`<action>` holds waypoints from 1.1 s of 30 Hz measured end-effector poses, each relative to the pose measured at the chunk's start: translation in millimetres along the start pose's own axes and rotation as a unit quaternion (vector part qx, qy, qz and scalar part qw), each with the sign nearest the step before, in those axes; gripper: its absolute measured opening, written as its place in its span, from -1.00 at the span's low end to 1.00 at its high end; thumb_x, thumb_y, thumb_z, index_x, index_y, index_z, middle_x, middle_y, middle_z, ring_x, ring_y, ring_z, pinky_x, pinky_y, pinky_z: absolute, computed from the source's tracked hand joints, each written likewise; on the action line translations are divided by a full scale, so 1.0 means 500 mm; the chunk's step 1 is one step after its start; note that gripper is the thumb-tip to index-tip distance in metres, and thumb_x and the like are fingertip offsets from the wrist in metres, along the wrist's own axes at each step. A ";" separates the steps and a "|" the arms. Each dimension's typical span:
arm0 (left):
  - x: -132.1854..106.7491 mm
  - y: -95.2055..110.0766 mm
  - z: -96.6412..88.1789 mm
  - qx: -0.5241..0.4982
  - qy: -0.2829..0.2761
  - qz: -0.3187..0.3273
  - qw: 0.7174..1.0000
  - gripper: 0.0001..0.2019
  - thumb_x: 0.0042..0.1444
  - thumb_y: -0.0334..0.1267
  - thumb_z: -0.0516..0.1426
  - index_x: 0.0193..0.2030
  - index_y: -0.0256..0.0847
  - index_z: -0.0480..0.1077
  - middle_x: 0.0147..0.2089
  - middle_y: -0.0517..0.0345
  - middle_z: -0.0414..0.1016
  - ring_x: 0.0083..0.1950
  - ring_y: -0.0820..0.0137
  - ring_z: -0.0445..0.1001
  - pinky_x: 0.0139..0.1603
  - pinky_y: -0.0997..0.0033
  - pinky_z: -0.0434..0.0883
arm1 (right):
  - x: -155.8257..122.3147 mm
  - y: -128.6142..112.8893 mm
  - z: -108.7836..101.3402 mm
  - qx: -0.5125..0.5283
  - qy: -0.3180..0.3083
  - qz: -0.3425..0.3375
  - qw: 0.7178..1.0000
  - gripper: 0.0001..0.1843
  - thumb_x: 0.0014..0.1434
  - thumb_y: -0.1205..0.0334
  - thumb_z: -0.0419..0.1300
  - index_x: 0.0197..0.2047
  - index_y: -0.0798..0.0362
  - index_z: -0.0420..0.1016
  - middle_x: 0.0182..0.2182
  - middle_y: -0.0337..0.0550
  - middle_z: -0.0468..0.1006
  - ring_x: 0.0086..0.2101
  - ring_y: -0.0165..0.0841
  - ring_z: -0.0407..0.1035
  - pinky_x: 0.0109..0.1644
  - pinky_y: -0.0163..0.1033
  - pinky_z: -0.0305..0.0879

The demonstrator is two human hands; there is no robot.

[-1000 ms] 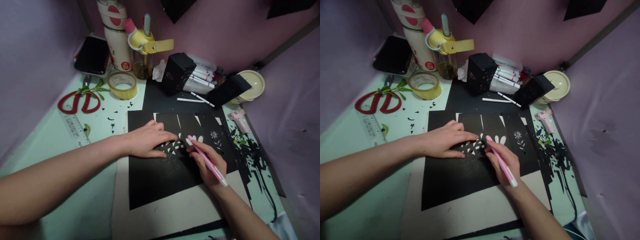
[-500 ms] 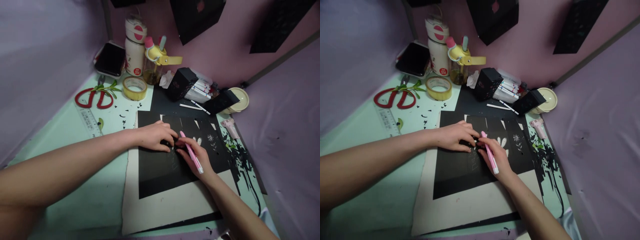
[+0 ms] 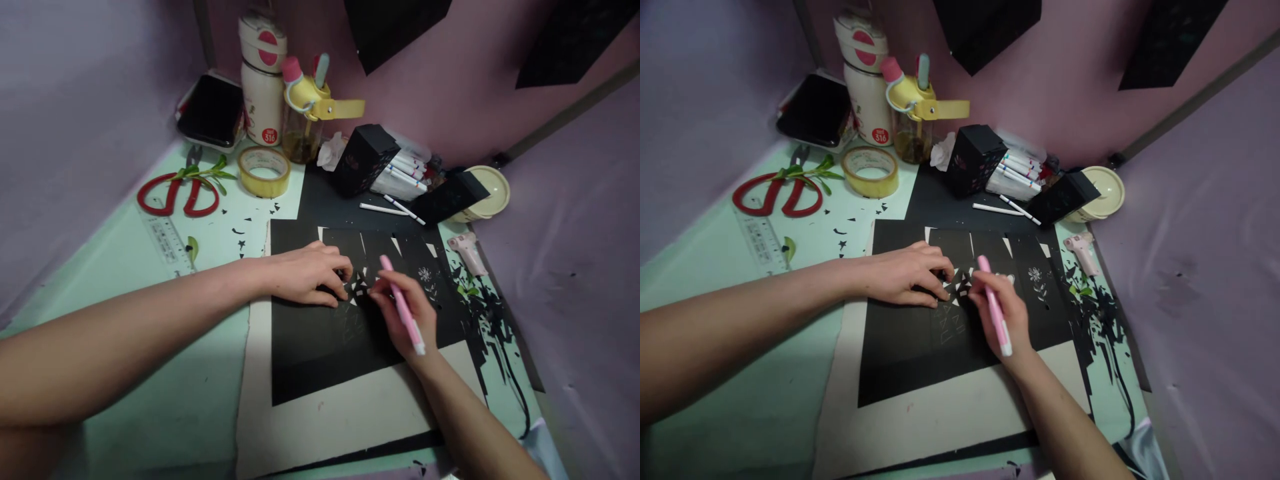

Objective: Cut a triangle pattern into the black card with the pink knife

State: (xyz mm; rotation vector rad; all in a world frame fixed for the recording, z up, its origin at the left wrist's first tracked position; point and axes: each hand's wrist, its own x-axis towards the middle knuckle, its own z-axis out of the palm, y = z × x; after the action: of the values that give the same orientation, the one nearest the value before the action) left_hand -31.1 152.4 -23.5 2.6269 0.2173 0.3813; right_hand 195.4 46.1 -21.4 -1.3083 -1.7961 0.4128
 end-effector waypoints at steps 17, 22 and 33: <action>0.019 0.038 -0.005 0.128 0.068 0.058 0.988 -0.77 0.30 -0.30 0.02 -0.15 -0.22 0.52 -0.09 -0.05 0.55 -0.11 0.24 0.44 -0.09 0.23 0.31 | -0.079 0.072 -0.235 0.100 0.317 0.183 0.925 -0.76 0.22 0.04 0.17 -0.18 -0.02 0.57 -0.45 -0.21 0.51 -0.54 -0.43 0.27 -0.47 -0.28 0.20; 0.030 0.083 0.002 -0.051 0.138 0.003 0.989 -0.82 0.29 -0.32 0.05 -0.16 -0.27 0.49 -0.19 0.00 0.55 -0.16 0.33 0.47 -0.09 0.33 0.40 | -0.034 -0.022 -0.133 0.196 0.109 0.111 0.968 -0.49 0.26 0.11 0.12 0.27 -0.13 0.26 -0.14 -0.08 0.59 -0.31 -0.31 0.47 -0.36 -0.20 0.42; 0.027 0.089 0.030 -0.732 0.030 -0.259 0.629 -0.55 0.18 0.07 0.23 -0.02 -0.27 0.38 -0.19 -0.03 0.52 -0.16 0.29 0.55 -0.04 0.15 0.50 | 0.040 -0.022 -0.016 -0.023 -0.117 -0.129 0.984 -0.20 0.21 0.54 -0.03 0.46 -0.11 -0.07 0.31 -0.02 0.30 0.26 -0.20 0.23 0.27 0.08 0.30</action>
State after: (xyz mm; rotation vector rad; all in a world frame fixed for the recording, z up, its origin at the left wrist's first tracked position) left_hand -9.7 110.0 -12.2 0.8417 0.4231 0.2340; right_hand 192.9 57.8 -0.5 -1.0742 -2.1526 0.3957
